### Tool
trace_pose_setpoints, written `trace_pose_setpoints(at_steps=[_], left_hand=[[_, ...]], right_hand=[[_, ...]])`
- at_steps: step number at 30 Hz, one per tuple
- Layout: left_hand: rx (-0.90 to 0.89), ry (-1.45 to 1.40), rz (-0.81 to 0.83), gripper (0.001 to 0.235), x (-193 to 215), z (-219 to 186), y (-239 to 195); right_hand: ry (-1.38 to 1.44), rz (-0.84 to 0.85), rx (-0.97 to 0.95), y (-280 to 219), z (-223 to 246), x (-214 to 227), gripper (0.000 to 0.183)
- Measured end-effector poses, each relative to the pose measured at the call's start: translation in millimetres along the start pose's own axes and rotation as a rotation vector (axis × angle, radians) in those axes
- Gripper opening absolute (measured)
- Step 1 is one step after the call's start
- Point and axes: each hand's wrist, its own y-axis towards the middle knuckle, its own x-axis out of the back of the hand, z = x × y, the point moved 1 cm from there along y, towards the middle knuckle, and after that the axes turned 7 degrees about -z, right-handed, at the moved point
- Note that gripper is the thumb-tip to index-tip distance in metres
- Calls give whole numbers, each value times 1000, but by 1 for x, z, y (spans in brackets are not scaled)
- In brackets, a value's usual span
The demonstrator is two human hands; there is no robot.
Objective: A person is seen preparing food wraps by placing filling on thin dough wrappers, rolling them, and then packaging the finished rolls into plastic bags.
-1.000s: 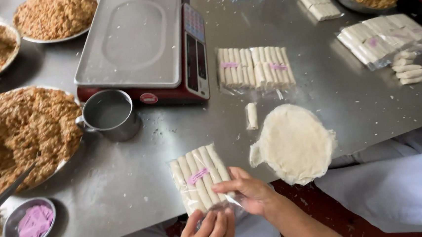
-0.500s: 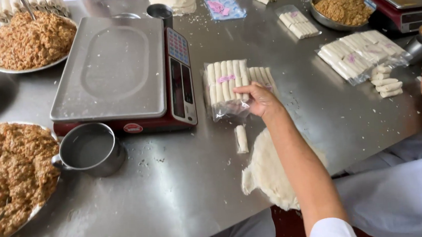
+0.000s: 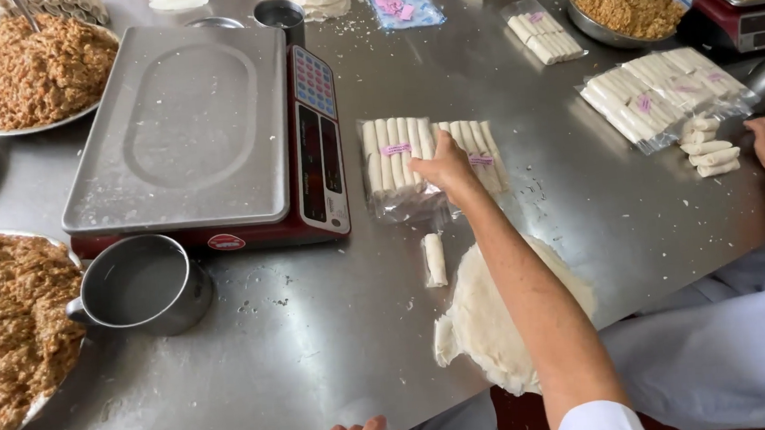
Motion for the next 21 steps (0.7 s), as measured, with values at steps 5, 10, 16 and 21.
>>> trace_pose_setpoints(at_steps=[5, 10, 16, 21], left_hand=[[-538, -36, 71, 18, 40, -31, 67], [-733, -136, 277, 40, 53, -44, 120], [-874, -210, 587, 43, 11, -55, 178], [-532, -193, 645, 16, -68, -71, 195]], right_hand=[[-419, -223, 365, -33, -1, 32, 49], [-335, -377, 615, -39, -36, 81, 26], [-331, -257, 517, -81, -65, 103, 29], [-303, -125, 530, -120, -90, 108, 29]])
